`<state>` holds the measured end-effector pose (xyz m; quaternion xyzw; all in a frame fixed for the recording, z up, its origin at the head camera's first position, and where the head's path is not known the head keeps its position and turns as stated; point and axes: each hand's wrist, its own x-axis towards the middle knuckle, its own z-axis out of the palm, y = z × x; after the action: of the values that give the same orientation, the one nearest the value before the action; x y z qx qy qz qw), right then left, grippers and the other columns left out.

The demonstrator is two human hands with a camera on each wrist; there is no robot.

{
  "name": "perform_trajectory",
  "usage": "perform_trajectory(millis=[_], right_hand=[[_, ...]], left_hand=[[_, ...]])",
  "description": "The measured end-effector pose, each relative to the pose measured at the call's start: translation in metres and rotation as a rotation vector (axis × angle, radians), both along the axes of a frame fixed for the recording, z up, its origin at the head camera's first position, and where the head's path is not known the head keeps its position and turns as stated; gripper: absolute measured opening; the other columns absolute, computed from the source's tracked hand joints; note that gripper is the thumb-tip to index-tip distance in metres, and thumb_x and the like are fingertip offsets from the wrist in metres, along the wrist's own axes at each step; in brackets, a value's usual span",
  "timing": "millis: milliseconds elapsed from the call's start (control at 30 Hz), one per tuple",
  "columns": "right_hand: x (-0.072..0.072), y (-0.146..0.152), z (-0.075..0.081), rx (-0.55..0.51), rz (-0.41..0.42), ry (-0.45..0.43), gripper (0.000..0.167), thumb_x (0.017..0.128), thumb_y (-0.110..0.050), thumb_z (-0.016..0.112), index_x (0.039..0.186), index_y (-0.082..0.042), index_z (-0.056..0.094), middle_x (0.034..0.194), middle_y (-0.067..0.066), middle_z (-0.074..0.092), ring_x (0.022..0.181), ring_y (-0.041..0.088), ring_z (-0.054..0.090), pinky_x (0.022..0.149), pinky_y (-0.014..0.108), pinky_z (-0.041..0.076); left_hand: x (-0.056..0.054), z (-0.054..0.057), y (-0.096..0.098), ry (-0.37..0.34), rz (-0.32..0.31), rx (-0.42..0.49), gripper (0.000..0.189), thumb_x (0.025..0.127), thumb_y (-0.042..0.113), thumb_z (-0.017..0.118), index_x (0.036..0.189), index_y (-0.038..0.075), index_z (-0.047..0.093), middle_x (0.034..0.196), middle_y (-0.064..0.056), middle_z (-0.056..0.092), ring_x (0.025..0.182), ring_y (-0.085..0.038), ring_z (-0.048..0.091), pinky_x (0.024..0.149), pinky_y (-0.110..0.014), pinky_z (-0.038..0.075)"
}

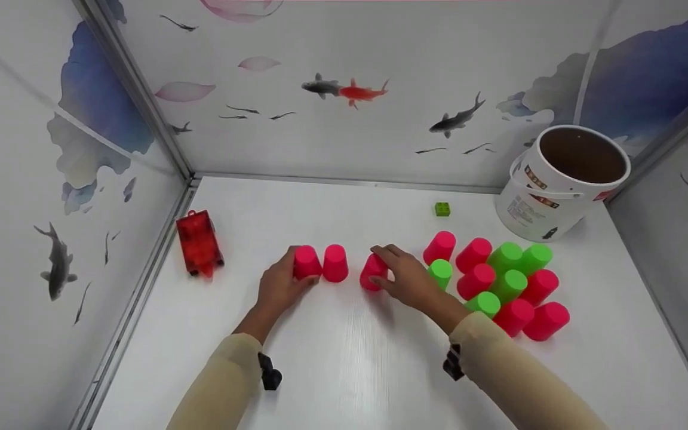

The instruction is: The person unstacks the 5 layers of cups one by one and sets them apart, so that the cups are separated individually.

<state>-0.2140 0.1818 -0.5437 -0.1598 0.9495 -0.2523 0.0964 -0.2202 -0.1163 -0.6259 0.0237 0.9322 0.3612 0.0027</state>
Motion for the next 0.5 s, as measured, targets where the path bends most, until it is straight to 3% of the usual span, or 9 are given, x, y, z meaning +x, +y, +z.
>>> perform_trajectory(millis=[267,500], right_hand=[[0.038,0.063,0.015,0.062,0.037,0.026,0.085,0.087,-0.028,0.096,0.160,-0.017,0.054,0.151,0.011,0.065,0.138,0.036,0.066,0.097,0.050,0.068],[0.062,0.107,0.022,0.073,0.035,-0.015,0.084,0.088,-0.027,0.095,0.161,-0.017,0.054,0.151,0.010,0.064,0.136,0.036,0.067,0.093,0.049,0.069]], left_hand=[[0.000,0.001,-0.003,0.008,0.003,0.006,0.071,0.092,0.033,0.093,0.149,0.019,0.054,0.140,-0.009,0.074,0.133,-0.033,0.071,0.112,-0.051,0.061],[0.000,0.000,0.002,-0.011,0.006,0.010,0.073,0.091,0.032,0.094,0.150,0.018,0.053,0.142,-0.009,0.073,0.134,-0.034,0.069,0.113,-0.052,0.060]])
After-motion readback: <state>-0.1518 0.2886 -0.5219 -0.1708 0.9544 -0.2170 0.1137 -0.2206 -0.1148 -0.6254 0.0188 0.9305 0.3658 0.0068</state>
